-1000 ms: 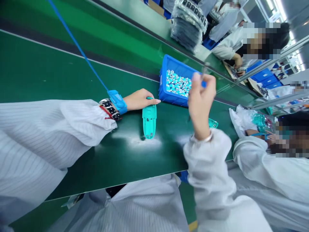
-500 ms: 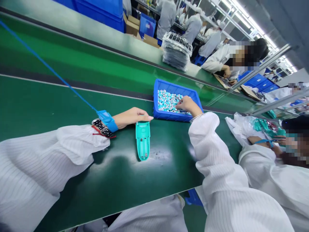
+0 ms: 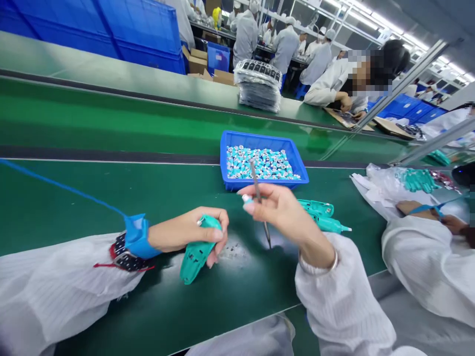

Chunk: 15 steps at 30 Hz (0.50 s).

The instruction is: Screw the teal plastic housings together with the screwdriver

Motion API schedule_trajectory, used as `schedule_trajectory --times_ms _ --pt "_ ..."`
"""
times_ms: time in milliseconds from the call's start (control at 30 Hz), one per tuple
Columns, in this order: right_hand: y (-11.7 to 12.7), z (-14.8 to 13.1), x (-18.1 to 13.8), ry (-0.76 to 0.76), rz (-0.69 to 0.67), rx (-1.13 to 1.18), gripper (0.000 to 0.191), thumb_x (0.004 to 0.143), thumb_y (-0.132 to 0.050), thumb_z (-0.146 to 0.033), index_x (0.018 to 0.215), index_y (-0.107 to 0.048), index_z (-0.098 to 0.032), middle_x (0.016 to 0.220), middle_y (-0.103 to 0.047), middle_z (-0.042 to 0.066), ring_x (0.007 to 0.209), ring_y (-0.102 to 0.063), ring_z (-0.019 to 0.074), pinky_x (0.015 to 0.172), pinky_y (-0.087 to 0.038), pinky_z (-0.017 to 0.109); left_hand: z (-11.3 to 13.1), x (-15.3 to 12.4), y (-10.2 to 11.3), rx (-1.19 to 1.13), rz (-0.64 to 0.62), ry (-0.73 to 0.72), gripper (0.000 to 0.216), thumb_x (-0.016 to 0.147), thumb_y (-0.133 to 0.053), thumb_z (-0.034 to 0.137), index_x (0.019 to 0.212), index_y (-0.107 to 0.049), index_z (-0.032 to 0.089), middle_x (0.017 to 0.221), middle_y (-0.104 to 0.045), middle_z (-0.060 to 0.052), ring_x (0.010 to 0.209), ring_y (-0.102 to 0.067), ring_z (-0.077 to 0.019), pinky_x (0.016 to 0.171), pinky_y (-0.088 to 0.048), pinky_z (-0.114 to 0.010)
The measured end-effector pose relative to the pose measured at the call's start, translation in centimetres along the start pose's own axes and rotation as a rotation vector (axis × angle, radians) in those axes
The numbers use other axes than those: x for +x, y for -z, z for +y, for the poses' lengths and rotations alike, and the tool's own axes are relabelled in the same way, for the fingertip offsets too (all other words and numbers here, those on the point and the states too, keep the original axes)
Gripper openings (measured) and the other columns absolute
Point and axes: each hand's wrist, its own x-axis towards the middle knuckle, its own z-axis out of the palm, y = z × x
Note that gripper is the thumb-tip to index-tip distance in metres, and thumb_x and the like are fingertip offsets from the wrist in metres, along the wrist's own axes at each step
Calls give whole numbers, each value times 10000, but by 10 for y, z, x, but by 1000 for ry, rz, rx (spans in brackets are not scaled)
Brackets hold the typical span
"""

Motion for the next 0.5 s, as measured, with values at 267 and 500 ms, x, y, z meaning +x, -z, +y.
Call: schedule_trajectory --times_ms 267,500 --pt "-46 20 -20 65 -144 398 162 726 -696 -300 781 -622 -167 660 -549 -19 507 -489 48 468 -380 186 16 -15 -24 539 84 -30 261 655 -728 351 658 -579 136 615 -544 34 583 -491 -82 548 -394 -201" --pt "-49 17 -20 27 -49 271 191 690 -719 -289 716 -608 -135 540 -554 -34 430 -464 37 407 -364 163 17 -18 -26 562 23 21 274 732 -653 387 672 -569 134 618 -542 29 596 -490 -85 574 -389 -202"
